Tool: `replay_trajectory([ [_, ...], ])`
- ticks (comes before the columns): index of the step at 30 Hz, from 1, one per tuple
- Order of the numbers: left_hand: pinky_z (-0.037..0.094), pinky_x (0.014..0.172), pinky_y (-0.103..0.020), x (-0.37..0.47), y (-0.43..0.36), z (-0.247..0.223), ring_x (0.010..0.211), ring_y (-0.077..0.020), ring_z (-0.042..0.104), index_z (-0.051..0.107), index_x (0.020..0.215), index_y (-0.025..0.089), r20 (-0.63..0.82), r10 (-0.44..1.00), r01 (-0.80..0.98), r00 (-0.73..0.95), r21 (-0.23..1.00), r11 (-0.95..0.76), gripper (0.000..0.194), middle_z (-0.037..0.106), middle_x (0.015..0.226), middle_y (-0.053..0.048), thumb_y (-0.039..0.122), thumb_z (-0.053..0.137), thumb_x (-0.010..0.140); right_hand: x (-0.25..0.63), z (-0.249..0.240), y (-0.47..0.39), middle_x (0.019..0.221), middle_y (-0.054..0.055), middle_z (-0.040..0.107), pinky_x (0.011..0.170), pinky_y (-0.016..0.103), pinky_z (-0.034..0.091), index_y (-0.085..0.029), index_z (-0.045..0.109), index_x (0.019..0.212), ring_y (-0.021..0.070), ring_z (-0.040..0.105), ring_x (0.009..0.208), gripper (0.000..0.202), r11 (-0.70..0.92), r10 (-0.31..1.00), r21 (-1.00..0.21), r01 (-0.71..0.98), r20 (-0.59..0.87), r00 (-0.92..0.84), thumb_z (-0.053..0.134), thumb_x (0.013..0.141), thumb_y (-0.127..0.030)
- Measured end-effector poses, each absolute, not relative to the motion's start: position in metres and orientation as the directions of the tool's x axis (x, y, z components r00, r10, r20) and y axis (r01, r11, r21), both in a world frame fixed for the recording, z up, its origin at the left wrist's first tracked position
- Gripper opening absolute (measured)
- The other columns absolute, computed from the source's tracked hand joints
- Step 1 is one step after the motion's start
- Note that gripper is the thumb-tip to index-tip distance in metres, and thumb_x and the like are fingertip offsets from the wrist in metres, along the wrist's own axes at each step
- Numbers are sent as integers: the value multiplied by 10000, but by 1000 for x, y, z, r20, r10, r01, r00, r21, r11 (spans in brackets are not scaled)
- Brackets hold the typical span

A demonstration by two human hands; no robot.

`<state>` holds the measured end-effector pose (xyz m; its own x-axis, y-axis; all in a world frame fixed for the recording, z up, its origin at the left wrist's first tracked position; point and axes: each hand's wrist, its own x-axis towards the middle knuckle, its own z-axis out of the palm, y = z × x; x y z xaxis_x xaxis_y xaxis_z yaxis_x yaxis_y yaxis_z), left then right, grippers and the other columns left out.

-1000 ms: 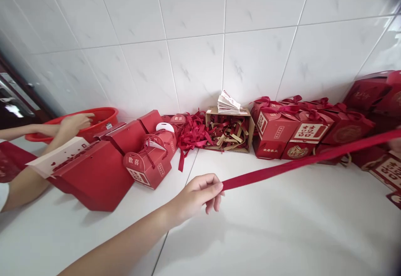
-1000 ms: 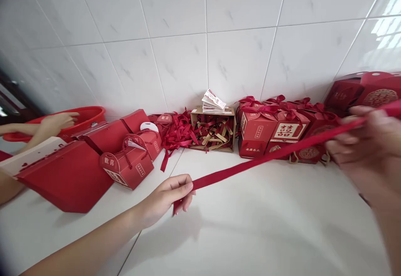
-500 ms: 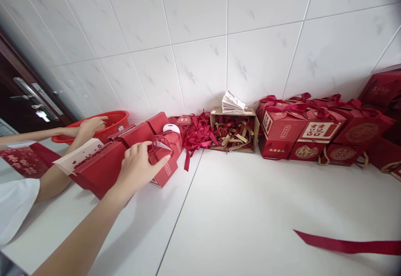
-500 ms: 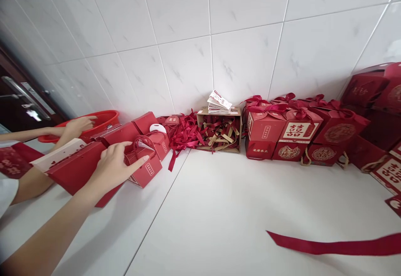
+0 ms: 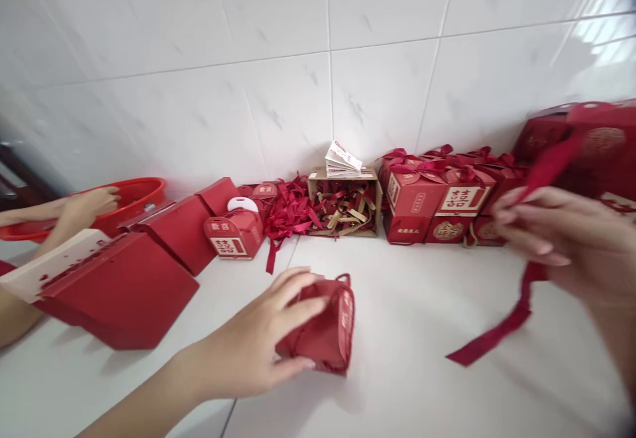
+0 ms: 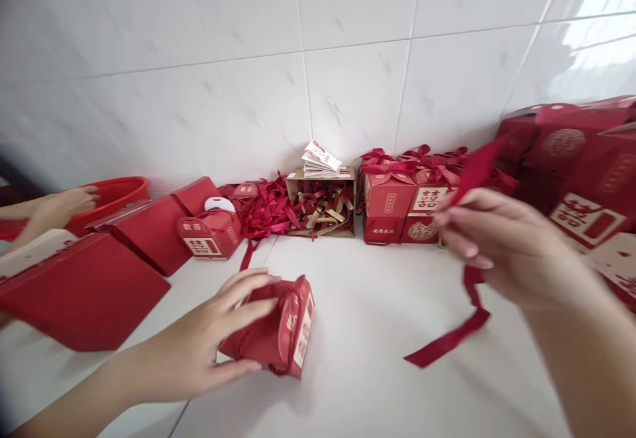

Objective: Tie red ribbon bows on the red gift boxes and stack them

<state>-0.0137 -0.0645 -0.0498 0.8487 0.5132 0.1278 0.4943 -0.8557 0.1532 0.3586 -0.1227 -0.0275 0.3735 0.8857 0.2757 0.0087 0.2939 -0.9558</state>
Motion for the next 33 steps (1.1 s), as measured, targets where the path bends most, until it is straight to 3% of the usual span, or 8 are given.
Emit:
replay_trajectory([
  [3,457,1010,-463,15,-63,-54,1372,-334,310,531,1299,292,186,307,301,933,63,-952,491,327,1516,-94,198,615,824,332,-38,-113,618,-33,451,413,192,184,-205,629,878,20,263,442,204,120,993,-989,-88,121,-1,720,710,-276],
  [6,466,996,-469,31,-58,-55,1342,-314,358,687,1030,284,313,233,231,921,43,-972,365,493,1414,-28,43,510,819,312,-45,-110,700,-17,492,490,198,303,-203,648,1025,69,373,564,298,209,959,-943,260,146,-243,714,745,-278],
  [10,525,930,-383,28,-61,-36,1228,-249,499,684,712,265,337,263,175,904,269,-947,378,642,1207,9,-27,447,752,306,-46,-112,871,23,641,658,224,432,-181,697,1025,135,539,744,269,316,892,-817,482,83,-444,675,786,-302],
  [13,499,973,-399,18,-67,-21,1240,-238,500,633,577,255,345,273,115,898,414,-903,408,640,1189,29,-31,396,745,308,-47,-111,732,5,615,587,203,404,-146,691,833,114,508,662,118,239,909,-818,523,-1,-417,616,804,-232],
  [18,484,976,-397,24,-65,-35,1225,-237,500,631,841,241,457,378,254,805,310,-916,250,641,1159,-52,78,441,833,309,-47,-110,646,-15,498,505,184,311,-123,623,770,74,384,579,164,164,900,-877,451,-54,-432,599,827,-275],
  [24,372,1052,-480,46,-60,-67,1328,-300,403,650,1021,220,330,207,181,921,109,-977,201,476,1402,-110,196,493,896,303,-53,-107,762,26,620,619,215,429,-138,680,833,118,514,667,227,129,906,-923,363,-39,-420,551,865,-323],
  [29,412,1026,-482,47,-63,-72,1332,-327,378,607,1178,211,342,217,183,914,130,-975,323,506,1344,-150,348,541,893,292,-62,-105,969,50,643,715,249,463,-193,645,1150,163,559,834,364,181,932,-913,367,39,-361,447,939,-414],
  [33,415,1035,-487,48,-63,-78,1333,-332,364,524,1308,222,316,257,219,913,152,-964,455,486,1356,-143,409,533,892,290,-65,-105,780,21,598,590,219,404,-165,683,1004,116,467,658,365,155,934,-896,416,-5,-358,424,945,-416],
])
